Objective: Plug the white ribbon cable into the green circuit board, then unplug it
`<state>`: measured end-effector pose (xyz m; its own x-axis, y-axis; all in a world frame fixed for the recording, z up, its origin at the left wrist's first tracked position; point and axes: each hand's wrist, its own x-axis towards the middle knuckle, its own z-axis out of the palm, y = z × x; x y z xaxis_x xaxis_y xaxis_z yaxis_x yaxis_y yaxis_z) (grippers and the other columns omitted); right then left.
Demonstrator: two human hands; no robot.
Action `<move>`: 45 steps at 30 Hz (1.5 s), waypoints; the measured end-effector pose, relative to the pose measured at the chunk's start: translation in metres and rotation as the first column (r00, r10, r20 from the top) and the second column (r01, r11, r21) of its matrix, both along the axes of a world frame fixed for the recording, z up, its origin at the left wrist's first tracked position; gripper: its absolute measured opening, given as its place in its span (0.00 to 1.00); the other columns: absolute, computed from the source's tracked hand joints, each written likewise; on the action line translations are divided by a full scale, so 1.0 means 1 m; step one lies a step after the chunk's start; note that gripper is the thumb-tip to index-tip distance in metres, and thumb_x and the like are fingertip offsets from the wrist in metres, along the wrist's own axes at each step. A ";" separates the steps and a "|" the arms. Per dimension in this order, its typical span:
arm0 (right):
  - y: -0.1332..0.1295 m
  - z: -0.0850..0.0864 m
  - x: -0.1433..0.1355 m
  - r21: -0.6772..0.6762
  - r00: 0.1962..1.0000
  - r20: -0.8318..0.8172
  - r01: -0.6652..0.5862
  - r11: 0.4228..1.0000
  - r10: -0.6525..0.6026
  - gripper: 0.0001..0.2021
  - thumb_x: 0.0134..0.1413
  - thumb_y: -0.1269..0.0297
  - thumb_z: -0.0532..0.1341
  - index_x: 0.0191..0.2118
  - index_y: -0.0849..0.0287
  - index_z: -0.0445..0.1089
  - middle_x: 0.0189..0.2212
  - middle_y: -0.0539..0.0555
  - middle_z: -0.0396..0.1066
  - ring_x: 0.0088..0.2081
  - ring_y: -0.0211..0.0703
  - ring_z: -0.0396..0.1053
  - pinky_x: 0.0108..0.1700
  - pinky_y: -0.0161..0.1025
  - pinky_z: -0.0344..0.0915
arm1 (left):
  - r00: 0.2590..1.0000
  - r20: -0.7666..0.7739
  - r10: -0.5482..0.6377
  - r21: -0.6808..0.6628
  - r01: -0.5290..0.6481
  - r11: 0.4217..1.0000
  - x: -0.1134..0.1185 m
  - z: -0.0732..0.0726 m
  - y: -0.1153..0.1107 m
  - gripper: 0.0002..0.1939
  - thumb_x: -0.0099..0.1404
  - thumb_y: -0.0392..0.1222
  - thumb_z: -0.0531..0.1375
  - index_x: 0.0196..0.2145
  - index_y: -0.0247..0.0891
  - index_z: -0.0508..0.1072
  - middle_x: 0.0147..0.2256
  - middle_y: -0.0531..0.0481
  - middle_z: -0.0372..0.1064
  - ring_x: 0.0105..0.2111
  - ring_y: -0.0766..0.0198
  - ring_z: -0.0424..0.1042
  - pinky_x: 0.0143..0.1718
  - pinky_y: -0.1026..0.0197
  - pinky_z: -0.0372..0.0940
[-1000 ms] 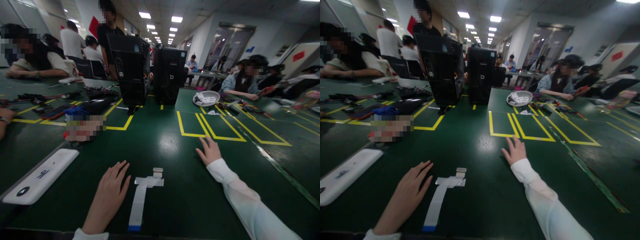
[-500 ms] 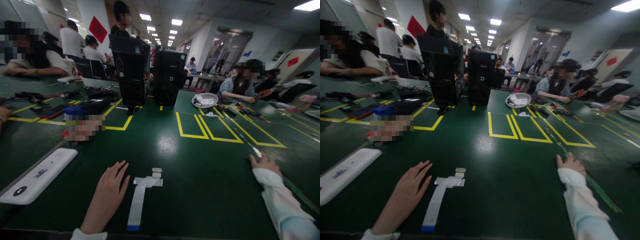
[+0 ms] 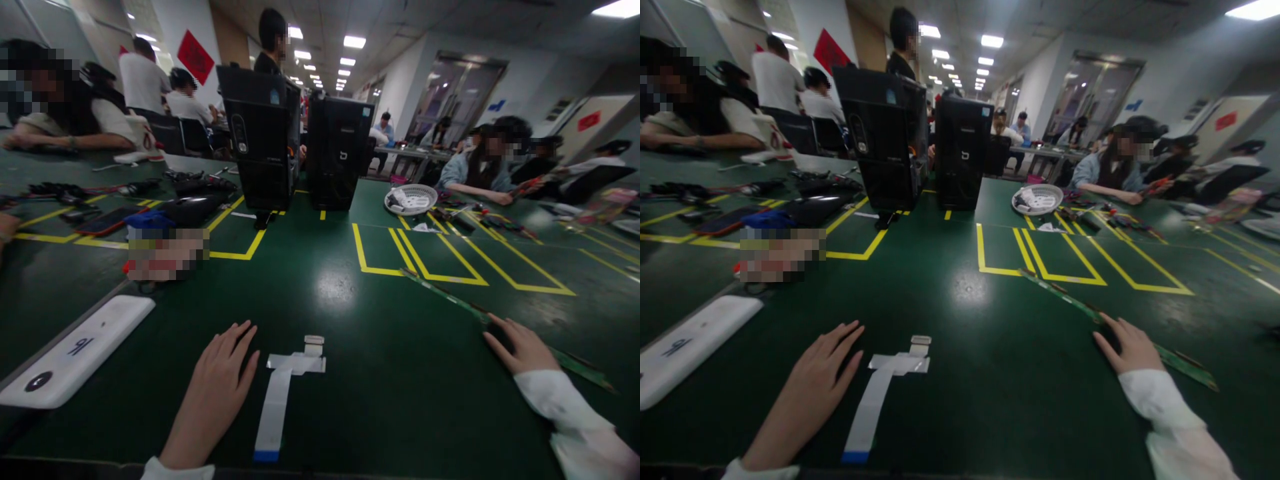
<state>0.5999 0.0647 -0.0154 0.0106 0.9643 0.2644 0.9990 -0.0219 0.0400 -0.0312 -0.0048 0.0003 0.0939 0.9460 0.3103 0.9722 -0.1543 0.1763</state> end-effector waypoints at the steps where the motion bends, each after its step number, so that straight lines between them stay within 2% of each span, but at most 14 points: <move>1: -0.006 -0.002 -0.001 0.010 0.998 0.008 -0.061 0.998 0.061 0.32 0.56 0.46 0.49 0.58 0.64 0.65 0.49 0.66 0.71 0.57 0.60 0.65 0.57 0.54 0.62 | 1.000 -0.004 -0.003 -0.001 0.003 1.000 0.000 0.001 0.000 0.28 0.70 0.53 0.46 0.60 0.36 0.66 0.60 0.40 0.64 0.60 0.47 0.62 0.60 0.40 0.58; 4: -0.020 -0.002 -0.010 0.041 0.986 0.016 -0.169 0.985 0.169 0.30 0.58 0.47 0.49 0.58 0.62 0.65 0.50 0.65 0.71 0.59 0.59 0.63 0.59 0.55 0.60 | 1.000 -0.012 -0.010 0.003 0.010 1.000 0.001 0.003 0.000 0.28 0.70 0.53 0.46 0.59 0.34 0.67 0.60 0.39 0.64 0.60 0.47 0.62 0.60 0.40 0.58; 6: -0.026 0.002 -0.017 0.084 0.989 0.017 -0.151 0.985 0.150 0.31 0.59 0.47 0.47 0.59 0.63 0.65 0.53 0.67 0.69 0.58 0.59 0.63 0.58 0.55 0.61 | 1.000 -0.014 -0.014 0.009 0.014 1.000 0.002 0.004 0.000 0.28 0.70 0.53 0.46 0.59 0.34 0.67 0.60 0.39 0.64 0.60 0.47 0.62 0.60 0.40 0.58; 9: -0.030 0.009 -0.020 0.181 0.996 0.000 0.093 0.979 -0.094 0.38 0.59 0.44 0.41 0.59 0.72 0.64 0.56 0.74 0.64 0.57 0.66 0.63 0.56 0.57 0.61 | 1.000 -0.020 -0.017 0.001 0.017 1.000 0.001 0.004 0.000 0.28 0.70 0.53 0.45 0.59 0.34 0.67 0.60 0.39 0.64 0.60 0.46 0.63 0.60 0.39 0.59; 12: -0.031 0.015 -0.007 0.152 0.915 -0.064 0.403 0.903 -0.397 0.44 0.57 0.41 0.37 0.58 0.78 0.64 0.52 0.81 0.65 0.53 0.72 0.65 0.51 0.59 0.62 | 1.000 -0.023 -0.004 -0.021 0.003 1.000 0.000 0.004 0.000 0.29 0.70 0.53 0.45 0.59 0.34 0.66 0.60 0.39 0.64 0.60 0.46 0.62 0.59 0.39 0.59; 14: -0.030 0.017 0.005 0.062 0.861 -0.084 0.508 0.859 -0.502 0.45 0.56 0.40 0.37 0.58 0.79 0.64 0.45 0.83 0.68 0.47 0.71 0.69 0.46 0.58 0.63 | 1.000 -0.022 0.003 -0.027 -0.003 1.000 0.000 0.005 -0.001 0.29 0.70 0.53 0.45 0.59 0.34 0.67 0.60 0.39 0.64 0.60 0.46 0.62 0.59 0.38 0.59; 16: -0.029 0.019 0.014 0.011 0.850 -0.092 0.522 0.853 -0.519 0.45 0.55 0.40 0.38 0.57 0.79 0.65 0.39 0.82 0.70 0.41 0.69 0.71 0.43 0.58 0.64 | 1.000 -0.020 -0.002 -0.020 0.001 1.000 0.000 0.005 -0.001 0.29 0.70 0.53 0.46 0.59 0.33 0.67 0.60 0.39 0.64 0.60 0.46 0.63 0.59 0.38 0.59; 19: -0.028 0.019 0.019 0.000 0.895 -0.114 0.434 0.901 -0.432 0.43 0.53 0.40 0.42 0.55 0.78 0.67 0.36 0.79 0.70 0.38 0.67 0.70 0.41 0.56 0.65 | 1.000 -0.016 -0.006 0.005 0.006 1.000 0.002 0.004 0.000 0.28 0.70 0.53 0.46 0.59 0.33 0.67 0.59 0.38 0.65 0.59 0.46 0.63 0.59 0.39 0.59; 23: -0.025 0.018 0.011 0.030 0.963 -0.159 0.223 0.974 -0.216 0.38 0.51 0.42 0.48 0.54 0.72 0.67 0.37 0.73 0.72 0.40 0.64 0.71 0.45 0.55 0.67 | 1.000 -0.021 -0.014 0.027 0.014 1.000 0.003 0.004 0.000 0.28 0.70 0.52 0.46 0.58 0.33 0.67 0.59 0.38 0.65 0.59 0.47 0.64 0.60 0.40 0.59; 26: -0.023 0.019 -0.005 0.078 0.980 -0.195 0.053 0.996 -0.037 0.32 0.53 0.44 0.50 0.52 0.67 0.67 0.40 0.69 0.73 0.43 0.60 0.72 0.48 0.53 0.67 | 0.999 -0.037 -0.017 0.025 0.018 1.000 0.002 0.004 0.000 0.28 0.70 0.52 0.46 0.59 0.33 0.67 0.59 0.38 0.65 0.59 0.47 0.64 0.60 0.40 0.59; 29: -0.023 0.021 -0.028 0.079 0.972 -0.212 -0.087 0.993 0.102 0.28 0.56 0.45 0.51 0.51 0.62 0.68 0.38 0.64 0.73 0.40 0.54 0.73 0.45 0.49 0.70 | 0.999 -0.045 -0.015 0.021 0.016 1.000 0.001 0.003 0.000 0.28 0.70 0.52 0.46 0.59 0.33 0.67 0.59 0.38 0.65 0.59 0.46 0.64 0.59 0.40 0.60; 34: -0.027 0.017 -0.069 0.179 0.959 -0.128 -0.228 0.957 0.252 0.26 0.60 0.46 0.51 0.51 0.59 0.70 0.39 0.59 0.73 0.40 0.50 0.73 0.43 0.47 0.72 | 0.999 -0.036 -0.016 0.012 0.016 1.000 0.001 0.004 0.000 0.28 0.70 0.52 0.46 0.59 0.33 0.67 0.59 0.38 0.65 0.59 0.46 0.64 0.59 0.39 0.60; 40: -0.035 0.004 -0.096 0.168 0.924 -0.067 -0.360 0.918 0.375 0.25 0.61 0.52 0.53 0.58 0.60 0.66 0.50 0.62 0.71 0.50 0.51 0.71 0.51 0.49 0.70 | 1.000 -0.004 -0.005 0.000 0.005 1.000 0.003 0.007 0.000 0.27 0.70 0.52 0.47 0.59 0.35 0.67 0.60 0.39 0.64 0.60 0.46 0.63 0.60 0.39 0.58; 45: -0.031 0.000 -0.113 0.172 0.903 -0.137 -0.382 0.908 0.406 0.25 0.61 0.51 0.52 0.59 0.58 0.66 0.55 0.63 0.67 0.55 0.53 0.67 0.56 0.53 0.66 | 1.000 0.015 -0.012 0.011 0.012 1.000 0.002 0.006 0.000 0.27 0.70 0.53 0.47 0.58 0.35 0.67 0.59 0.38 0.65 0.60 0.46 0.63 0.60 0.39 0.58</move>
